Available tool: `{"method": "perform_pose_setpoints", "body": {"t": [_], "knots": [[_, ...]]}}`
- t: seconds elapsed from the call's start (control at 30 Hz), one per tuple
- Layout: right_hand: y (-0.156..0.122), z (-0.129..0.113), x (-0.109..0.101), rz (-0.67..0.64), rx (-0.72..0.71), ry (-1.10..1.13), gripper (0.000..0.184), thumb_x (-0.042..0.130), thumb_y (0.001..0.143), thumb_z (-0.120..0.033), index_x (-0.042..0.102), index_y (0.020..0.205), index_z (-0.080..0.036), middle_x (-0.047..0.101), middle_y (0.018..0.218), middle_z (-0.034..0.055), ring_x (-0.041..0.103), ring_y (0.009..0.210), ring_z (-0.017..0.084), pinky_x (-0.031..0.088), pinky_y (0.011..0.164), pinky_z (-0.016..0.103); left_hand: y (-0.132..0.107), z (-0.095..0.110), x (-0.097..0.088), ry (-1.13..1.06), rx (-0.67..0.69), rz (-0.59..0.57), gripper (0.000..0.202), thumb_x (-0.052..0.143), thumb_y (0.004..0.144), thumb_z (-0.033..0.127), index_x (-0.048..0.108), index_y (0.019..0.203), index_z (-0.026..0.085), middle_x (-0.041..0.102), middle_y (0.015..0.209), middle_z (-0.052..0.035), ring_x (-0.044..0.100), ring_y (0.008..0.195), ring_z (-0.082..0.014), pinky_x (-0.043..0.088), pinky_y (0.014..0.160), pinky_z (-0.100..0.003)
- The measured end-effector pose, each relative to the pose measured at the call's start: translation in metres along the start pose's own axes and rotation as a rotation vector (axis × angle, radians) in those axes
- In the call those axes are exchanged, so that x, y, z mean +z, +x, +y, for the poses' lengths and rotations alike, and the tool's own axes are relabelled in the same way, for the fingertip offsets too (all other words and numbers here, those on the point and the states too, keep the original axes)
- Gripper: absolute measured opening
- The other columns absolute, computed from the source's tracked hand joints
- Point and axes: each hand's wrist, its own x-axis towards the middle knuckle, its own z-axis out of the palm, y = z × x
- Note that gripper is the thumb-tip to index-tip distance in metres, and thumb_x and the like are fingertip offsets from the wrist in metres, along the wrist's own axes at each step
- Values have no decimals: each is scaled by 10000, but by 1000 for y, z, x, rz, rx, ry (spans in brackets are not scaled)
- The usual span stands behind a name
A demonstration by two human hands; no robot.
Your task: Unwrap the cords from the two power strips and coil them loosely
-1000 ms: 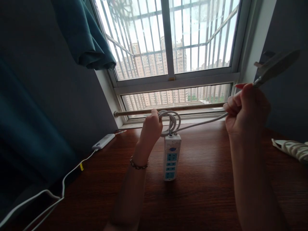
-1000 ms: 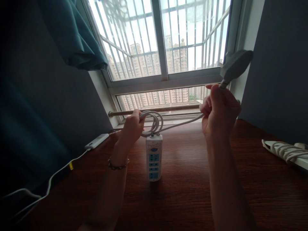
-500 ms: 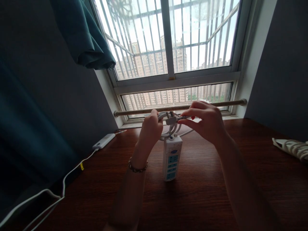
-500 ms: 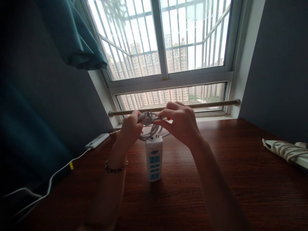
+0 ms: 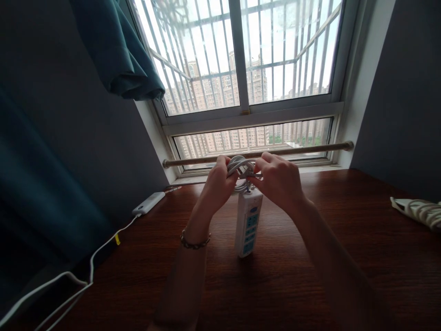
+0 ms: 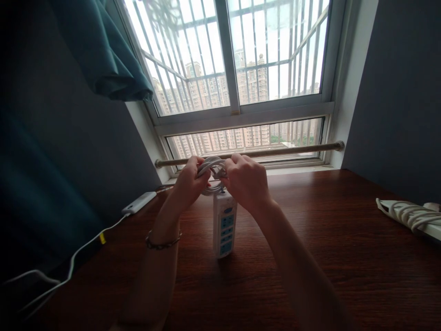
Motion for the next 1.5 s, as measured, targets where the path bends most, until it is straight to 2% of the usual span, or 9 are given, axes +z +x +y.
{"method": "perform_pose_setpoints", "body": {"t": [0.2,0.4,0.57,0.73,0.93,1.0,1.2,1.4,1.5], "knots": [[-3,-15,8,-31,163,-38,204,610,819,-351,563,775,-158,570,780,39,515,603,199,168,513,296,0,5,1,-123,130,12,220,509,781,223,353,936,213,533,722,36,493,594,-104,382,575,-239],[-5,-15,13,-151,31,-31,200,566,873,-316,637,776,-157,611,847,38,549,640,195,186,505,301,1,3,9,-143,182,15,174,498,819,220,385,951,222,511,736,41,444,616,-98,344,588,-242],[-11,-17,33,300,174,-214,168,653,787,-223,573,673,-129,529,652,35,501,587,184,196,493,313,0,6,19,-229,191,-10,230,551,797,220,385,955,222,528,742,37,461,624,-100,356,604,-243],[-13,-9,45,531,0,-89,188,565,872,-224,514,714,-135,496,682,47,446,717,205,349,624,317,-2,9,24,-293,219,35,215,536,826,242,363,950,214,551,752,36,494,622,-93,379,609,-239],[-2,-3,42,803,16,238,361,675,753,-228,440,1007,-125,416,1108,141,402,1069,275,371,921,448,4,3,21,-407,219,88,204,561,820,235,398,939,201,583,804,14,541,678,-92,415,616,-227],[1,2,37,639,139,391,530,702,700,-279,426,1128,-133,417,1186,152,427,1093,295,378,921,471,6,2,17,-512,220,36,214,586,804,226,407,918,193,590,773,20,557,676,-92,422,605,-216],[3,21,18,-317,349,1457,782,728,713,-334,318,1350,-141,622,861,68,604,760,202,486,690,305,8,-1,6,-685,248,-145,236,624,772,178,457,938,191,597,749,33,547,658,-76,400,583,-186],[1,26,16,-488,393,1955,992,739,681,-554,196,1420,-173,600,985,97,604,875,237,505,772,359,8,-7,-2,-810,223,-229,211,615,786,192,462,932,199,566,649,52,511,548,-77,406,488,-181],[3,26,16,-376,535,2093,825,669,705,-633,377,1312,-159,607,958,103,613,813,225,526,685,332,7,-5,-3,-835,226,-259,182,598,799,199,455,912,199,502,582,65,450,483,-68,343,413,-168]]}}
